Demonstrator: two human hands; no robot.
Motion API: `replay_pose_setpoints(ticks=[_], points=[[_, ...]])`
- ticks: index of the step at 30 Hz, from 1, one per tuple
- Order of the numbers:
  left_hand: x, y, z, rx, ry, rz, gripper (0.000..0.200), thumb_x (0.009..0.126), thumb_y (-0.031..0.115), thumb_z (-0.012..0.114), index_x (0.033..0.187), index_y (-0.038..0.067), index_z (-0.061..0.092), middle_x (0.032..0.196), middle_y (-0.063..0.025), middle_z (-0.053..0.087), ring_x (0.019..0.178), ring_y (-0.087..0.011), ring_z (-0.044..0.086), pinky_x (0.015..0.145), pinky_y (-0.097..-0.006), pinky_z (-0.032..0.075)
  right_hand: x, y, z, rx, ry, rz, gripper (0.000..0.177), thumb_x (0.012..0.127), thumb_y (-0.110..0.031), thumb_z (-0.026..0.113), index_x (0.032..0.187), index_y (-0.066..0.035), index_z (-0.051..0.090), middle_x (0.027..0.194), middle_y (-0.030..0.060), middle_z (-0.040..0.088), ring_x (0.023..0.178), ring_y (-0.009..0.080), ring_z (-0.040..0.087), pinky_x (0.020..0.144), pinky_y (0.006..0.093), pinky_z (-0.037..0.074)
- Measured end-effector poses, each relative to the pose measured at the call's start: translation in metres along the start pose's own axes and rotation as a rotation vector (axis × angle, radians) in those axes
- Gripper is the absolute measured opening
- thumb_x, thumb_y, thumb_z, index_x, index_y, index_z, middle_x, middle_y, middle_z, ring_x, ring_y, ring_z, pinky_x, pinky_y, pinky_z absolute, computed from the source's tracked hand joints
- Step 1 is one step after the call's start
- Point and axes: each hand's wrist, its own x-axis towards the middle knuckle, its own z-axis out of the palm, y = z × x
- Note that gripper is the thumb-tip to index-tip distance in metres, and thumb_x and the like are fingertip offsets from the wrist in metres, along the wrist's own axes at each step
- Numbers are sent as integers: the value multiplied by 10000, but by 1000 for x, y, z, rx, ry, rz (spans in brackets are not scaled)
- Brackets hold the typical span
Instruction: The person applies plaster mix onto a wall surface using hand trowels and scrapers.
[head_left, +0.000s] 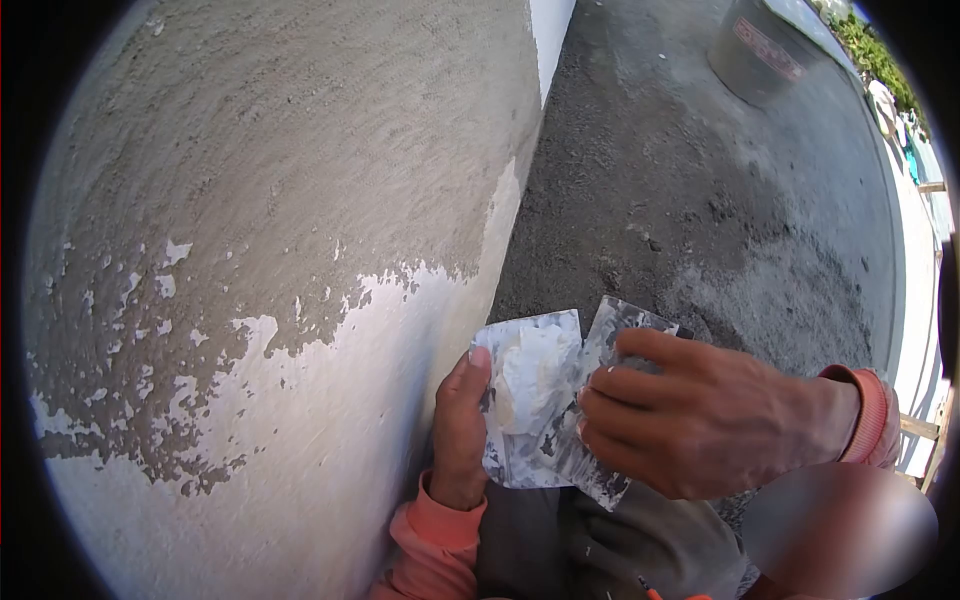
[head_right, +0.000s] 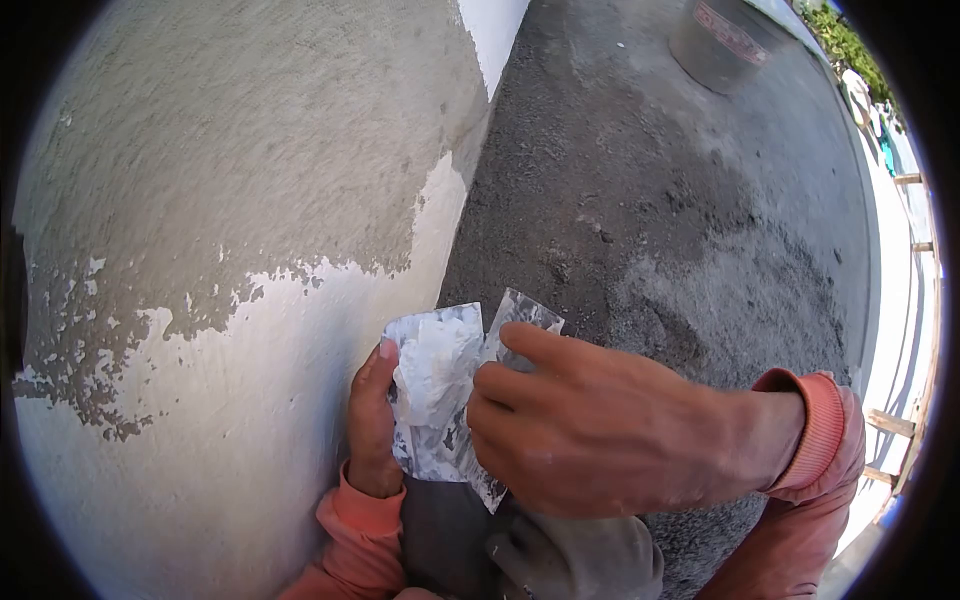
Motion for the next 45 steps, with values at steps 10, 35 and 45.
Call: replay_pose_setpoints(ticks=[10,35,45], points=[[8,-6,-3,4,57,81,453,1040,306,389,1252,-72,520,1139,-161,645,988,-226,663,870,-350,534,-35,85,6,716,-53,-14,236,849,-65,644,1054,50,646,1017,156,683,940,291,660,814,375,519],[10,-16,-12,19,118,169,431,1031,302,380,1246,-38,536,1157,-139,640,1048,-221,633,916,-343,493,95,324,302,1783,1269,1108,209,873,41,564,1077,84,548,974,147,633,843,264,666,741,411,571],[10,-14,-2,1,130,161,436,1029,310,376,1234,-36,545,1138,-137,645,1027,-221,639,899,-343,501,117,324,278,1538,1163,1030,192,808,1,502,915,75,643,808,100,645,699,191,633,598,367,499]])
